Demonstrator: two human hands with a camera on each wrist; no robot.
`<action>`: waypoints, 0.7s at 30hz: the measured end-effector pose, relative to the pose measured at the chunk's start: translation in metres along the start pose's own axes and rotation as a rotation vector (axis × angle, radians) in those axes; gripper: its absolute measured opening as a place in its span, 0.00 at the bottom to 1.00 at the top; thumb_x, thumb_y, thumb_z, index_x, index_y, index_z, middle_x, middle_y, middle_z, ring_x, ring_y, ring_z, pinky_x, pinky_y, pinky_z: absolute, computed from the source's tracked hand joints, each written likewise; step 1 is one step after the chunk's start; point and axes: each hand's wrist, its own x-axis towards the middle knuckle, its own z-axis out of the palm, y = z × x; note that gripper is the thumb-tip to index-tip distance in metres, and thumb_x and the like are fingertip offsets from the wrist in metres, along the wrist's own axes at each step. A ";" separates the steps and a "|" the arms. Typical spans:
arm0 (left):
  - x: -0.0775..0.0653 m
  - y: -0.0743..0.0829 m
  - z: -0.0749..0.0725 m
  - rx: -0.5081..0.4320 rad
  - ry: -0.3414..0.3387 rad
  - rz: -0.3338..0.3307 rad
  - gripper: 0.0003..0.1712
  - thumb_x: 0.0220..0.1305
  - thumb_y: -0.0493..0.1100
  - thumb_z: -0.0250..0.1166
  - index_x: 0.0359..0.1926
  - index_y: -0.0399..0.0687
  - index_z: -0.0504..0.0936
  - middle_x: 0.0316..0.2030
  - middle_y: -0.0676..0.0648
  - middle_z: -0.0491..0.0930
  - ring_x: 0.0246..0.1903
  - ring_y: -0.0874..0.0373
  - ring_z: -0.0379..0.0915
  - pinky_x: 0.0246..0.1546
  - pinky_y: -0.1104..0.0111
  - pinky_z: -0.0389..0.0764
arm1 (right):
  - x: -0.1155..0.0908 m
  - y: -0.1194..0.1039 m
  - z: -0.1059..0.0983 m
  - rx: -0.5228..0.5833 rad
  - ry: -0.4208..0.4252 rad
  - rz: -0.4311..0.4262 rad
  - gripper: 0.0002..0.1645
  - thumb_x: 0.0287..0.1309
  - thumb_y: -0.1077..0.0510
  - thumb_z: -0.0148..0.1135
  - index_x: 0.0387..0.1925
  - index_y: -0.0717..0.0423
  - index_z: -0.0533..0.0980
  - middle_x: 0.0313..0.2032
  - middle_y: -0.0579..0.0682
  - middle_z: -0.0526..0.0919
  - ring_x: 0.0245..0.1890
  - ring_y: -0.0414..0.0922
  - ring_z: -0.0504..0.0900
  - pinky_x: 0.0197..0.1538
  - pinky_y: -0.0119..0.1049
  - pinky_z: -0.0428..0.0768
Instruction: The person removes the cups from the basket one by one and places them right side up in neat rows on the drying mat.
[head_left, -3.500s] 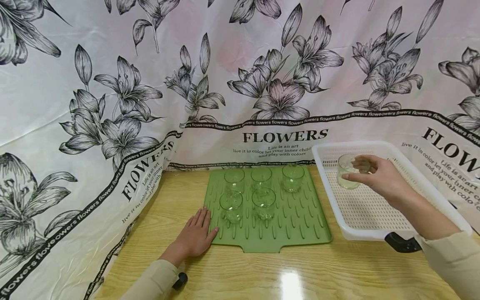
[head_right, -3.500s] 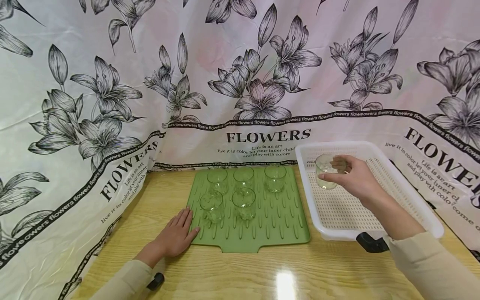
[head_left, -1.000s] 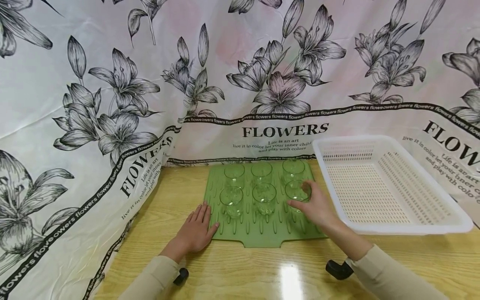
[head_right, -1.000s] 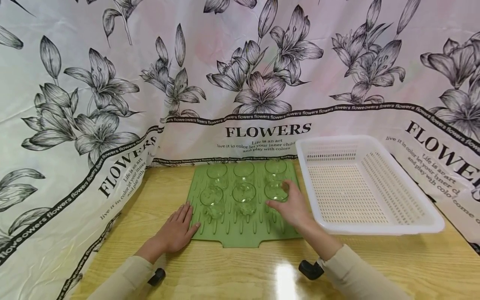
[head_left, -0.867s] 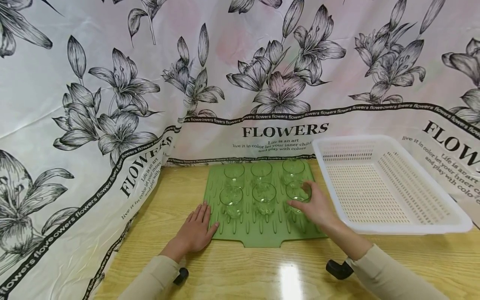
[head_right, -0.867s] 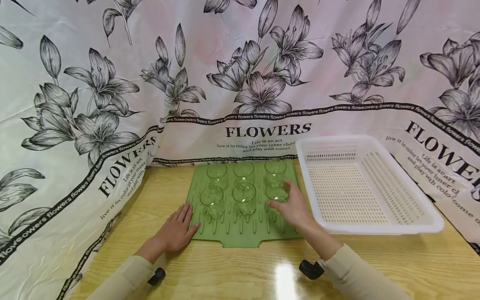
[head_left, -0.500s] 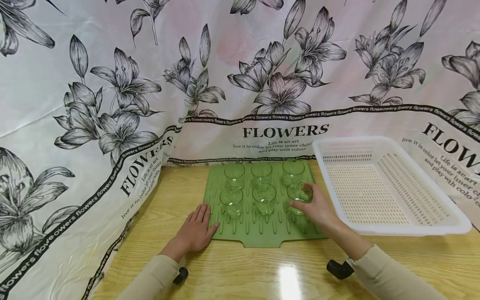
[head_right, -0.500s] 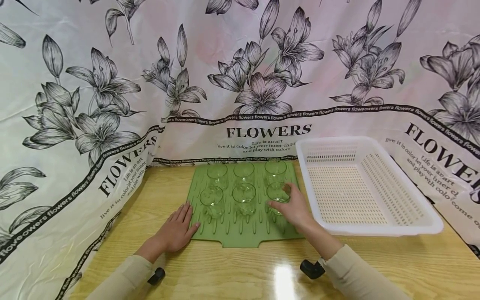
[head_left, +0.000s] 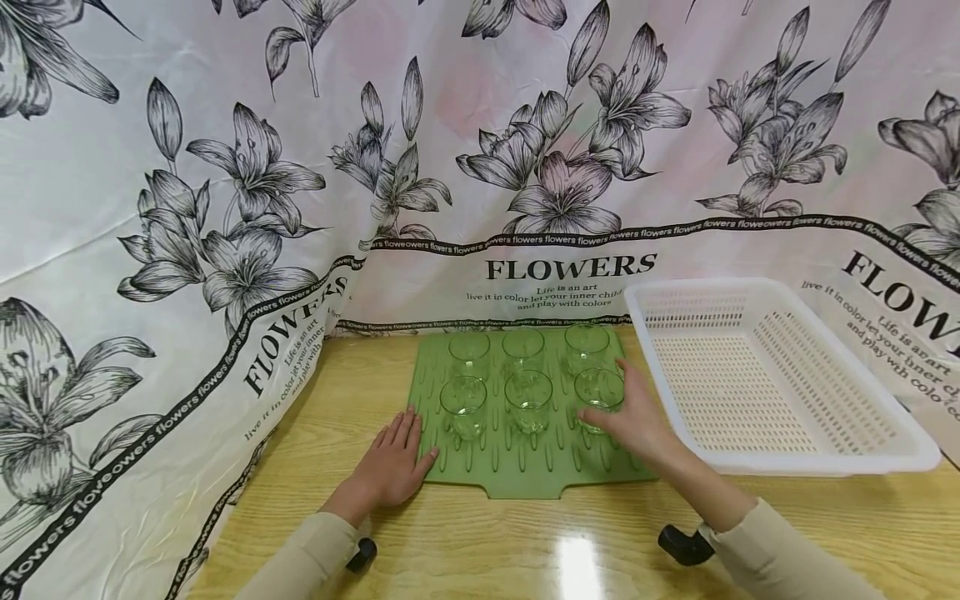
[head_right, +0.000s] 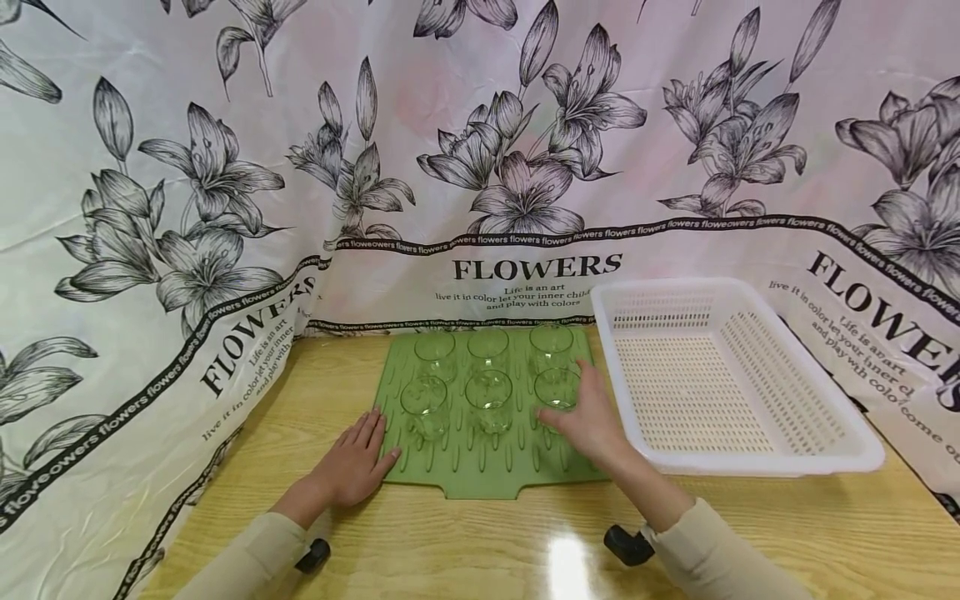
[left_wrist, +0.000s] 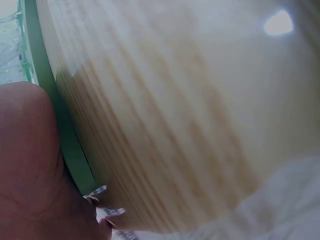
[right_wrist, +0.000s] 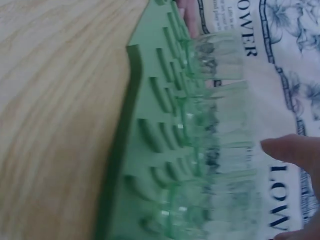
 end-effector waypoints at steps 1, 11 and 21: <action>0.000 0.000 0.001 -0.001 0.007 0.001 0.44 0.82 0.63 0.38 0.81 0.35 0.46 0.81 0.36 0.39 0.80 0.39 0.36 0.77 0.45 0.47 | -0.002 -0.003 -0.002 -0.027 -0.006 -0.023 0.71 0.56 0.46 0.76 0.80 0.67 0.36 0.77 0.75 0.41 0.74 0.75 0.48 0.71 0.72 0.53; -0.004 0.002 -0.006 0.010 0.011 0.000 0.43 0.82 0.61 0.41 0.80 0.32 0.51 0.80 0.34 0.43 0.79 0.37 0.41 0.76 0.44 0.51 | -0.026 -0.046 -0.053 -0.207 -0.056 -0.267 0.62 0.61 0.46 0.73 0.79 0.68 0.45 0.74 0.75 0.49 0.71 0.75 0.56 0.66 0.76 0.58; -0.005 -0.002 -0.055 0.118 0.303 0.084 0.36 0.77 0.56 0.56 0.74 0.37 0.68 0.76 0.34 0.59 0.73 0.33 0.56 0.70 0.37 0.59 | -0.005 -0.067 -0.137 -0.477 0.149 -0.443 0.57 0.63 0.52 0.71 0.78 0.69 0.48 0.74 0.74 0.51 0.73 0.73 0.53 0.73 0.69 0.52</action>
